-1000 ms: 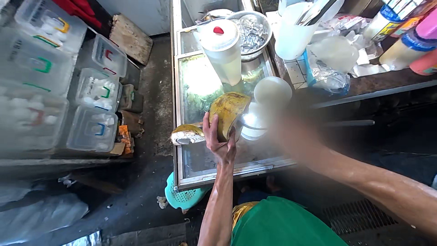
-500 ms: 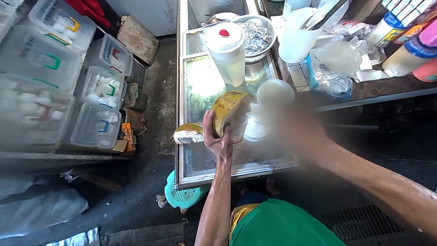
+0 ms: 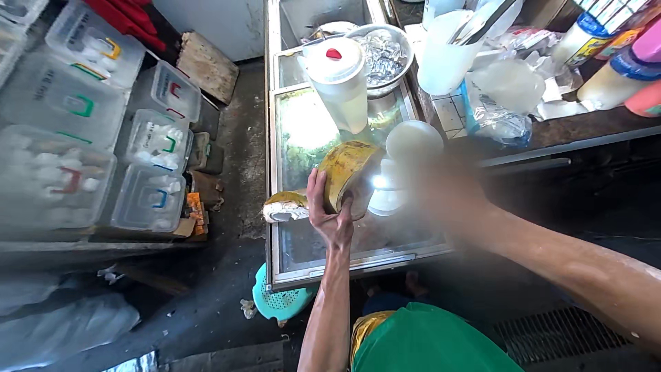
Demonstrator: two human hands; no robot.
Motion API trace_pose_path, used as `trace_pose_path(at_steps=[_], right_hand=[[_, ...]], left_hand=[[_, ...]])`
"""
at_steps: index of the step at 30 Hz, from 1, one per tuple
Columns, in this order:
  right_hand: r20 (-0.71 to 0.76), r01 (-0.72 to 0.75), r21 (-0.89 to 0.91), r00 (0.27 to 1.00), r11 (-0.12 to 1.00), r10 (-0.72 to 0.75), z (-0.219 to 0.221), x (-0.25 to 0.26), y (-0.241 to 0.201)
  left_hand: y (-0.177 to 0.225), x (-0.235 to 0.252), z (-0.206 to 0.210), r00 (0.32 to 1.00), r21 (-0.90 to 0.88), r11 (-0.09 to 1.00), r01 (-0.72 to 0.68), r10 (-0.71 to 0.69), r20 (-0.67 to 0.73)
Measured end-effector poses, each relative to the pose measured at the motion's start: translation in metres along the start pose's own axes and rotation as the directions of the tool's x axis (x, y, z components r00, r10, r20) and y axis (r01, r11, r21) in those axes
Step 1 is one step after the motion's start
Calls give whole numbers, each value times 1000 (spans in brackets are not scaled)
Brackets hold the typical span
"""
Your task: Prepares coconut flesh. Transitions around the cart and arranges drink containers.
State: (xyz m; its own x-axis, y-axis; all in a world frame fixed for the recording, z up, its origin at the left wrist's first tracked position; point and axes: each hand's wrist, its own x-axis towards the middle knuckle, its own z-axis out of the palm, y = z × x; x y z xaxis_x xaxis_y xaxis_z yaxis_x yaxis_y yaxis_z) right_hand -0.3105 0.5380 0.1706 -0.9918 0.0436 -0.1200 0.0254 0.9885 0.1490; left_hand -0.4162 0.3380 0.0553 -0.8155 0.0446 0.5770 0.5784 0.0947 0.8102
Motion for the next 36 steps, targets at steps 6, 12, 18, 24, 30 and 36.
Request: trace_pose_path(at_steps=[6,12,18,24,30,36], right_hand=[[172,-113,144,981,983,88,-10,-6,-5],[141,-42,207,990,977,13,-6,-12,-19],[335,-298,91,908,950,253,1,0,-22],[229,-229,276,959,933,168,2,-17,-4],[320,-243,380,940,892,119,-10,-27,-13],[249,-326,673,945,664,211,32,-41,8]], left_hand=[[-4,-4,3,998,100,995,-12,18,-56],[-6,-1,-3,998,126,991,-54,58,-28],[-5,-1,-2,994,157,983,-96,103,-35],[-12,2,-11,995,149,986,-70,80,-63],[-11,0,-7,996,113,994,-1,12,-92],[-5,7,-10,972,-68,983,172,-181,-153]])
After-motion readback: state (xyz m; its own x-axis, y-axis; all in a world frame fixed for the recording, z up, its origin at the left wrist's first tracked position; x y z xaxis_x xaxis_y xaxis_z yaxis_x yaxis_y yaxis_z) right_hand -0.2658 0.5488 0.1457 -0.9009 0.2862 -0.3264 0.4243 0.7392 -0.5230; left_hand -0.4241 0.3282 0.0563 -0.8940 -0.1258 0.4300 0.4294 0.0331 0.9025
